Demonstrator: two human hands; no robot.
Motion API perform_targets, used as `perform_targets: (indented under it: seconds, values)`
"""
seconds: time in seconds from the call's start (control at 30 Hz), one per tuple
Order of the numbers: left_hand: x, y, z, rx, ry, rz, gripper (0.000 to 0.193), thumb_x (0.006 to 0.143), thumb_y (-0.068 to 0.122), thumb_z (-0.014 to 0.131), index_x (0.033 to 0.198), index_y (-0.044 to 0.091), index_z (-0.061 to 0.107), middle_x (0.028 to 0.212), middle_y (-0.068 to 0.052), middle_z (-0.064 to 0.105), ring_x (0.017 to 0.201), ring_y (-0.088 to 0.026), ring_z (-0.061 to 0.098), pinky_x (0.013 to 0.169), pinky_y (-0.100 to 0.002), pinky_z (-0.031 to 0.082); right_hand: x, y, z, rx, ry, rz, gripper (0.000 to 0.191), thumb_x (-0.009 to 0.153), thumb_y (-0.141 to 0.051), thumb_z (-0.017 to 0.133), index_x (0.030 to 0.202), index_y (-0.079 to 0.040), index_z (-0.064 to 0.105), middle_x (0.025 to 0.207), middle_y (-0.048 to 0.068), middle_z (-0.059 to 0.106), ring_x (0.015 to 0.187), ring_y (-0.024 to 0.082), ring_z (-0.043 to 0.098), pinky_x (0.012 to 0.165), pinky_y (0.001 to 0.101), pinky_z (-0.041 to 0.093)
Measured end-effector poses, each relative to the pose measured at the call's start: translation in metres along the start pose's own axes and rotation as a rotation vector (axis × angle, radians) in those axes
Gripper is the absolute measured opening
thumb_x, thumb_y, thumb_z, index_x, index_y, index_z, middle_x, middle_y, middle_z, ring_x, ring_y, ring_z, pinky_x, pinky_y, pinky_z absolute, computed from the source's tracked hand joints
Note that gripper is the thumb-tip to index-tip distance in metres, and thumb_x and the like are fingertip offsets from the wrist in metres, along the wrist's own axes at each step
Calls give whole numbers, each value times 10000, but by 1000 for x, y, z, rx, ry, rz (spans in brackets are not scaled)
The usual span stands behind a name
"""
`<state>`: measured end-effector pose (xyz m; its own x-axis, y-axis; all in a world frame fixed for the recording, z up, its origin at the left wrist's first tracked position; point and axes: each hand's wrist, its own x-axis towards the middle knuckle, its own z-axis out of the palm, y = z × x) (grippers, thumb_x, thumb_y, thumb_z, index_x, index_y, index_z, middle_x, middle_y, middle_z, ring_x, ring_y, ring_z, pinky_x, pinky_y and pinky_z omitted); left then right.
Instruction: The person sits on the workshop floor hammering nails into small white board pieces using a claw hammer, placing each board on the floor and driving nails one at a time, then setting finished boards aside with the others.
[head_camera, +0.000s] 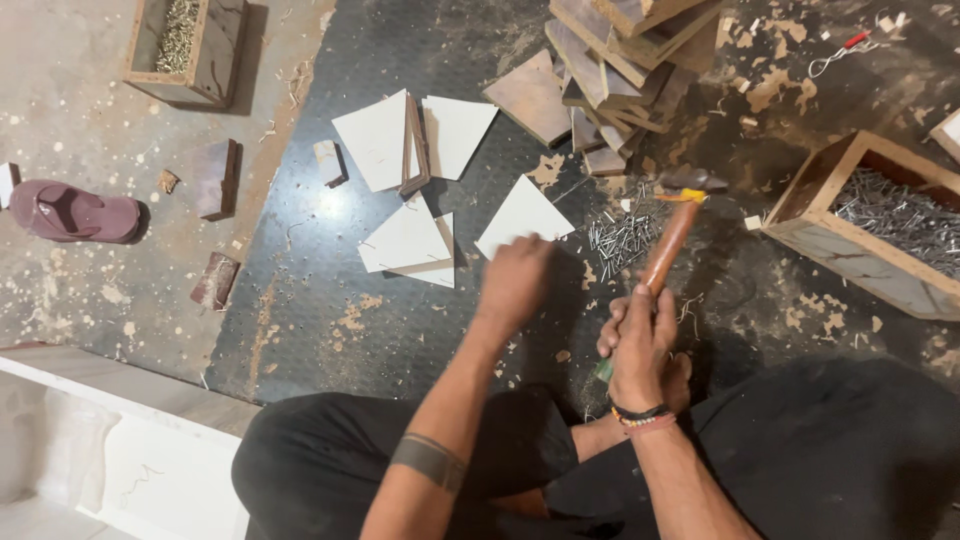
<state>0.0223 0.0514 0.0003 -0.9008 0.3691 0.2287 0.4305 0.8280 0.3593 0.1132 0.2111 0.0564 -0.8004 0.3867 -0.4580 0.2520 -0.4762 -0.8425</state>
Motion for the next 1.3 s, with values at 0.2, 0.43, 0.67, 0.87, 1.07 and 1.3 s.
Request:
perform_targets:
  seconds: [0.2,0.43,0.67,0.87,1.07,1.3]
  values:
    - [-2,62,49,-139,-74,-116,191,828,239,720,900,66,683,924,-94,674,927,-309,668,764,-465,538,4,-2,-10,74,-17,-6,312,1075,-289,437,1356,-154,444,807,-7,505,494,59,426,421,241,387]
    - [6,71,67,-80,-106,-186,129,862,179,682,899,60,651,955,-112,681,924,-304,701,711,-448,582,4,1,-8,55,2,25,327,1075,-287,445,1372,-149,450,804,-10,508,491,62,420,419,242,383]
    - [-4,33,24,-526,-44,-520,254,904,241,682,1072,51,663,905,-177,758,844,-351,743,763,-448,569,-2,0,0,-10,-10,32,316,1070,-264,452,1356,-131,475,788,-7,498,483,57,415,400,230,361]
    - [1,14,13,-604,223,-530,274,964,212,672,1207,87,678,992,-134,779,896,-308,769,777,-389,574,-7,0,2,-88,-67,29,334,1066,-254,428,1366,-116,477,783,7,501,464,69,416,385,233,361]
    - [13,11,25,-491,293,-371,131,984,132,653,1103,83,677,1099,-99,754,1042,-308,693,936,-418,506,-12,2,0,-98,-96,42,350,1065,-252,422,1379,-105,467,824,19,510,473,64,427,386,227,362]
    - [19,8,37,-464,361,-201,118,911,111,712,1026,89,696,1147,-60,689,1208,-305,598,1034,-436,445,-12,9,-5,-126,-161,53,375,1059,-241,441,1397,-79,458,815,22,501,472,61,422,392,224,364]
